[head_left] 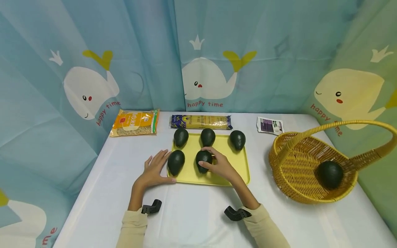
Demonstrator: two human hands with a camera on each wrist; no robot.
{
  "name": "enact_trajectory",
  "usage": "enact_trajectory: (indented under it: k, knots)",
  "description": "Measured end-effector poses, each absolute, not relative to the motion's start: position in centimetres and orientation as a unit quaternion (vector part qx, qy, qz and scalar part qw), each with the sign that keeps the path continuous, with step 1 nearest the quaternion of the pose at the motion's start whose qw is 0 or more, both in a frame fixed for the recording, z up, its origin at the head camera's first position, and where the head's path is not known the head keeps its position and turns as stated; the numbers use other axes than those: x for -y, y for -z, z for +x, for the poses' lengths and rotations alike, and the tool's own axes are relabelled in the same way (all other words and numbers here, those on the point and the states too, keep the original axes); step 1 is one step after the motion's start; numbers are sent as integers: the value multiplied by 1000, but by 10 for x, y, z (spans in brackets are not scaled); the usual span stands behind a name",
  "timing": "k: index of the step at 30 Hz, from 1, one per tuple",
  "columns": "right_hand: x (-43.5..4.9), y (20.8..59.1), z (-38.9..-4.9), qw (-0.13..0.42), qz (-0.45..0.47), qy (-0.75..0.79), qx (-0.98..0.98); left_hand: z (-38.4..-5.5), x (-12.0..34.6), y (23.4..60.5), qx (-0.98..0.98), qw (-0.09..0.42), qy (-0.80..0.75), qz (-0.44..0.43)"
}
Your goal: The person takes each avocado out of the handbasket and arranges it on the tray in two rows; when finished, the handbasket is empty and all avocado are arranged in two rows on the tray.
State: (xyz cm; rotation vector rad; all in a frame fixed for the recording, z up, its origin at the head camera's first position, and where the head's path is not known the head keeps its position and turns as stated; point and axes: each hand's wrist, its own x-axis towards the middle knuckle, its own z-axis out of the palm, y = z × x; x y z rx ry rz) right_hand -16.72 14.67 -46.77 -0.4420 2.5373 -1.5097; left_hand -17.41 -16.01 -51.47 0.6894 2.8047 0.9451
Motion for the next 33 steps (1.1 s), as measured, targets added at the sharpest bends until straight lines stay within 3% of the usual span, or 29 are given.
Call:
enact_trajectory:
  k: [7,33]
  knots:
    - [-142,463,-164,108,-69,540,-832,-177,160,514,-922,57,-308,229]
    - [-151,451,-157,122,-101,523,-837,-175,161,516,-921,46,-310,230]
